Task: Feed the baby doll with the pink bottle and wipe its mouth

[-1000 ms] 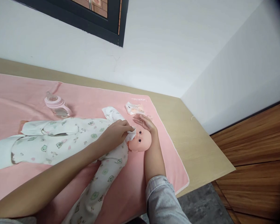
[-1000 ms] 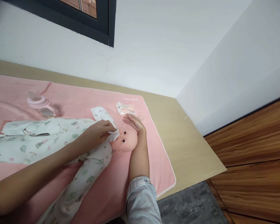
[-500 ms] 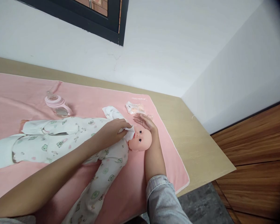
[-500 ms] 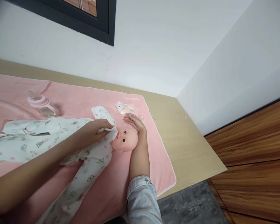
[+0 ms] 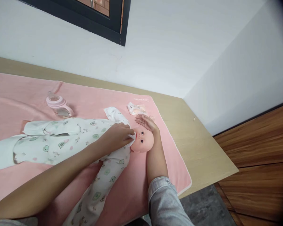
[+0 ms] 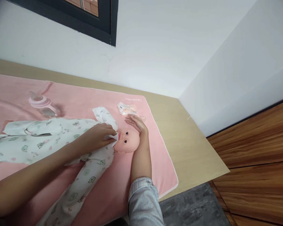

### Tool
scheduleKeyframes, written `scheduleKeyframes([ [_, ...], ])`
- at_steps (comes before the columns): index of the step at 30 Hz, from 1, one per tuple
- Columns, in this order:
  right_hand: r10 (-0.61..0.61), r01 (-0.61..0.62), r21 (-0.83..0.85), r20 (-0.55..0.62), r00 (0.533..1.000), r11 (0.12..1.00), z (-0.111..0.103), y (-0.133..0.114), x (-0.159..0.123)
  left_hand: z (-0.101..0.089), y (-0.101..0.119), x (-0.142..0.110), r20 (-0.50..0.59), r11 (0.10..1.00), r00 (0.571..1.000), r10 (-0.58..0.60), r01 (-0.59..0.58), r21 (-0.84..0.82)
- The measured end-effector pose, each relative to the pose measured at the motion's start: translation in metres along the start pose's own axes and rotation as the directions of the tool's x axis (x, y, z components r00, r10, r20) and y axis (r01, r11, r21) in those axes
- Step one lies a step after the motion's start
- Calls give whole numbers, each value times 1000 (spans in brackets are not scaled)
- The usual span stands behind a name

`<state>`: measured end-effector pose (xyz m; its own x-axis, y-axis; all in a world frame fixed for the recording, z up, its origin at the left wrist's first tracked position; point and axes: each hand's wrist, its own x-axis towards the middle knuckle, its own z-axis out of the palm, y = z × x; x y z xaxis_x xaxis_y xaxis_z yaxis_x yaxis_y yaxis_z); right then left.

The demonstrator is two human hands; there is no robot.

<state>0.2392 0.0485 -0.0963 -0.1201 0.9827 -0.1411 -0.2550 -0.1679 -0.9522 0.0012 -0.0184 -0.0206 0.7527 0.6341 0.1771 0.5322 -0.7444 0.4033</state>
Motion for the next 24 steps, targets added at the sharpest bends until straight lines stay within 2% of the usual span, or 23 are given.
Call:
scheduleKeyframes([
  [4, 0, 0, -3, 0, 1000, 1000, 0, 0, 1, 1, -4, -1, -20, 999, 999, 26, -25, 40],
  [12, 0, 0, -14, -6, 1000, 1000, 0, -2, -1, -1, -10, 3, -35, 997, 999, -7, 9, 73],
  [18, 11, -12, -25, -16, 1000, 1000, 2, -4, -2, 3, -13, 5, -116, 997, 993, -2, 11, 83],
  [24, 7, -7, -29, -18, 1000, 1000, 3, -5, -4, 7, -16, 6, -145, 997, 989, 19, -8, 78],
])
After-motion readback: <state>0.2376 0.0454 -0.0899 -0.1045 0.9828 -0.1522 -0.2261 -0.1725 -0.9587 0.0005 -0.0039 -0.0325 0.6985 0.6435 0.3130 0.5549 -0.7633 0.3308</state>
